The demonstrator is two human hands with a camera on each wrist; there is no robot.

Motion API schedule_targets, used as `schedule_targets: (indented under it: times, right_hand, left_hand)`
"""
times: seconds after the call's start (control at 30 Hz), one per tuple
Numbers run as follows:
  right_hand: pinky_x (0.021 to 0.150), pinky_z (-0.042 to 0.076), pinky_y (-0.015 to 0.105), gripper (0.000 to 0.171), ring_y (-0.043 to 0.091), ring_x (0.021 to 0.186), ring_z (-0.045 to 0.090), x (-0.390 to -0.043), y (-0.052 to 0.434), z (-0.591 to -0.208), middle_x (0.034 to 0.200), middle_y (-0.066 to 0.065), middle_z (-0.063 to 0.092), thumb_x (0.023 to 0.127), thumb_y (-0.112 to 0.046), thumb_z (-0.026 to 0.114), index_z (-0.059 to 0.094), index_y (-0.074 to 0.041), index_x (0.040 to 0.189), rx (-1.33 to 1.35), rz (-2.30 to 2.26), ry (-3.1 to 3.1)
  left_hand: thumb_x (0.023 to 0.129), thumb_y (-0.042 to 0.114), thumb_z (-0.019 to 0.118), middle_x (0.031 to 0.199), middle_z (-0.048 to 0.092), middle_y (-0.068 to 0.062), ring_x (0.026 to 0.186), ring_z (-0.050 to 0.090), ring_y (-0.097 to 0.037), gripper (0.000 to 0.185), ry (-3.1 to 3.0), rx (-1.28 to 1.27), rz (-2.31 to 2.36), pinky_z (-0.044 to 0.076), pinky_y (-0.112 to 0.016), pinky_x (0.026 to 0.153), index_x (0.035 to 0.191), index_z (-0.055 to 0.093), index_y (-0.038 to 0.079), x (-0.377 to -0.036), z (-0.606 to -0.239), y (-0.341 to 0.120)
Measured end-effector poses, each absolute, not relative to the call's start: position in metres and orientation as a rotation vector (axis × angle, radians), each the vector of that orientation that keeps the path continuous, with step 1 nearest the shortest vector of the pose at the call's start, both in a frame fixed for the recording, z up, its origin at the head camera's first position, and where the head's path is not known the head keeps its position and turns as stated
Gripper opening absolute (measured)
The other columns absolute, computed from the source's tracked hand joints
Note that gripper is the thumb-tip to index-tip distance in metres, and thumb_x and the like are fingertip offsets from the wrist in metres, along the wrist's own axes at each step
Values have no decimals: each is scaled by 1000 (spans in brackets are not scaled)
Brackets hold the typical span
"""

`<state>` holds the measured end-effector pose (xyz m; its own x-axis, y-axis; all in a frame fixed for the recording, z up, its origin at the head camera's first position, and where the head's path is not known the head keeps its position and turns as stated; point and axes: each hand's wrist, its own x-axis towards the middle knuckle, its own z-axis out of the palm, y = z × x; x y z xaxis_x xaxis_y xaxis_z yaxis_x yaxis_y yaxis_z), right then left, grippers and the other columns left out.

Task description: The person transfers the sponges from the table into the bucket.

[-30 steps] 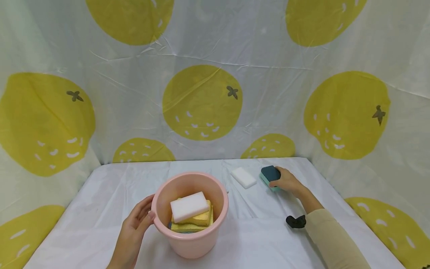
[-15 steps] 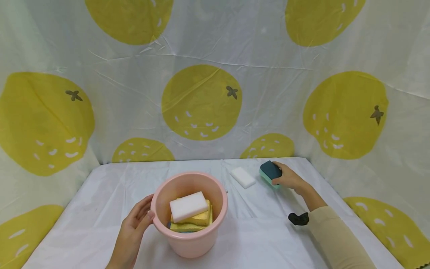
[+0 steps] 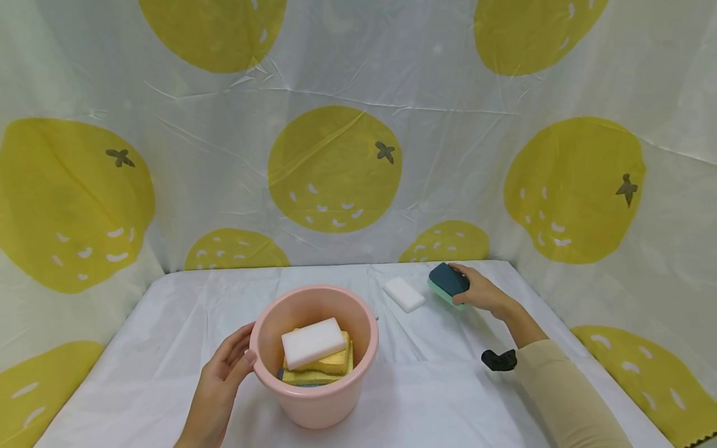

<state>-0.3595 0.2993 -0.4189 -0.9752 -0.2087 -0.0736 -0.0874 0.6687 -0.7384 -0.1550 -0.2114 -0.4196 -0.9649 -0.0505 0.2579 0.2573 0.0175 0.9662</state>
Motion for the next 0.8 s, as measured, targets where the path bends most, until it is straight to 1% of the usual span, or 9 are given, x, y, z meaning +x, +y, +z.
schedule_targets:
  times: [0.2,0.47,0.57,0.8]
  right_hand:
    - [107,33,69,99,51,138,30,-358,295,-413,163,30,19,83,-10,78,22,-7,164,-300,-1242,2715]
    - [102,39,63,98,48,135,34,-358,287,-404,161,27,24,82,-9,78,24,-8,164,-383,-1235,2708]
    - [102,40,62,97,47,134,35,-356,283,-400,161,26,25,82,-9,78,25,-9,164,-405,-1222,2713]
    - [101,41,59,100,47,136,34,-349,271,-387,162,26,23,81,-8,79,24,-10,165,-496,-1222,2691]
  left_hand:
    - [108,10,55,142,58,-9,127,56,-10,43,-2067,-228,-2045,51,-22,93,151,48,5,-154,-419,-211]
    - [108,9,55,142,58,-9,127,56,-11,43,-2062,-237,-2039,51,-22,94,151,49,5,-154,-420,-211]
    - [108,9,55,142,58,-10,127,56,-11,43,-2064,-234,-2039,51,-22,93,151,49,6,-154,-420,-211]
    - [108,9,55,142,59,-9,127,56,-10,44,-2062,-236,-2038,51,-23,93,151,48,5,-154,-421,-211]
